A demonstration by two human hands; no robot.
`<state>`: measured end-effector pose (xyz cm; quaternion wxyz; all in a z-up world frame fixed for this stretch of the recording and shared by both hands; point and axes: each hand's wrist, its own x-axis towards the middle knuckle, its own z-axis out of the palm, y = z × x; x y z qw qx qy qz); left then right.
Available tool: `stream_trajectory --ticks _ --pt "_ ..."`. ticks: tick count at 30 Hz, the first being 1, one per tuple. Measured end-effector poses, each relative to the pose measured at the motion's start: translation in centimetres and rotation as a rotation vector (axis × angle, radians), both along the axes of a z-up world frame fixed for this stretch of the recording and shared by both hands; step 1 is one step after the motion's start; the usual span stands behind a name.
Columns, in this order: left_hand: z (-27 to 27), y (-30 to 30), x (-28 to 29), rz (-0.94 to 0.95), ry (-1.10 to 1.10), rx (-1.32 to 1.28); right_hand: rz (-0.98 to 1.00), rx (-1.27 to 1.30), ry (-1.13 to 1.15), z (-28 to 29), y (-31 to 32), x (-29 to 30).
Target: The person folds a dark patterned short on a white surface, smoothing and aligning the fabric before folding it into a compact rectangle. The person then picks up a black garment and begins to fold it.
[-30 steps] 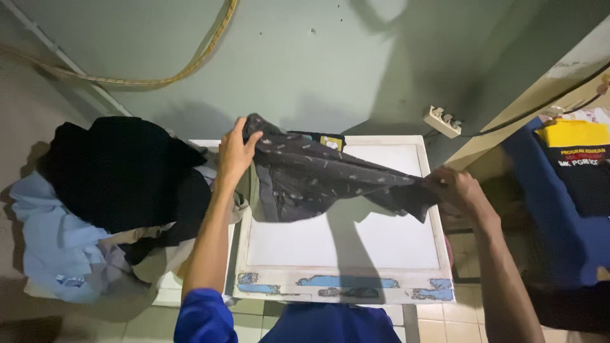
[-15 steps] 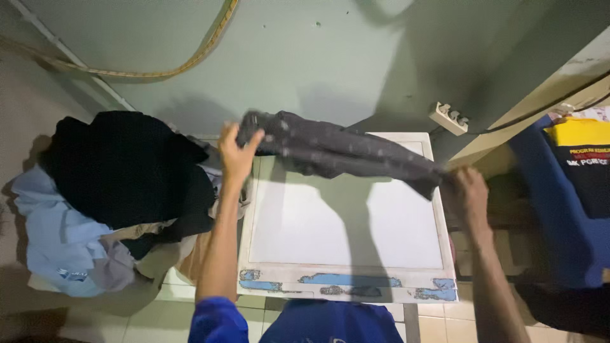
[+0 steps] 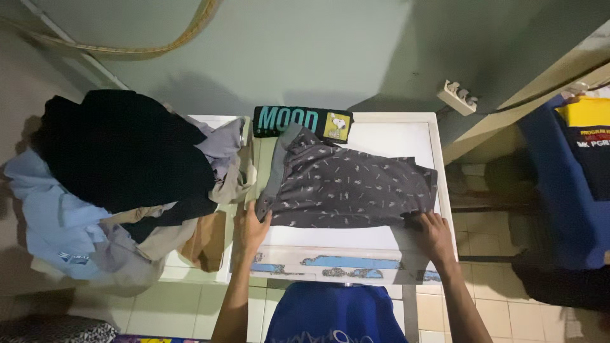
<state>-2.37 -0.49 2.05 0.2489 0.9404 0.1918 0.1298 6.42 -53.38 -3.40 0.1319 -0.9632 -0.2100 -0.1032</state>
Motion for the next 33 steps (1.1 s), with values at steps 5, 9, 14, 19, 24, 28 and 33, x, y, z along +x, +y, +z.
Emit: stream_trajectory --ticks 5,9,14,19,24,28,33 --pt "3.4 -1.2 0.3 0.071 0.301 0.102 0.013 -0.016 0.035 4.4 1.9 -1.0" --pt "3.8 -1.5 1.8 0.03 0.033 0.173 -0.13 0.024 0.206 7.7 4.1 -0.4" --pt "2.1 -2.4 7.7 -0.182 -0.259 0.225 -0.056 0.244 -0.017 8.3 6.7 2.9" --pt "3.7 -2.5 15.9 -0.412 -0.302 0.273 0.07 0.341 0.003 8.4 10.6 9.0" --pt "5.8 -1.9 21.1 -0.73 0.22 0.503 0.109 0.117 -0.072 8.3 13.8 13.2" --pt "5.6 -1.2 23.2 -0.879 0.164 0.595 0.153 0.062 0.103 6.2 13.3 15.2" --pt "4.7 0.7 23.6 -0.819 0.228 0.3 0.105 0.149 0.206 3.5 11.5 16.4"
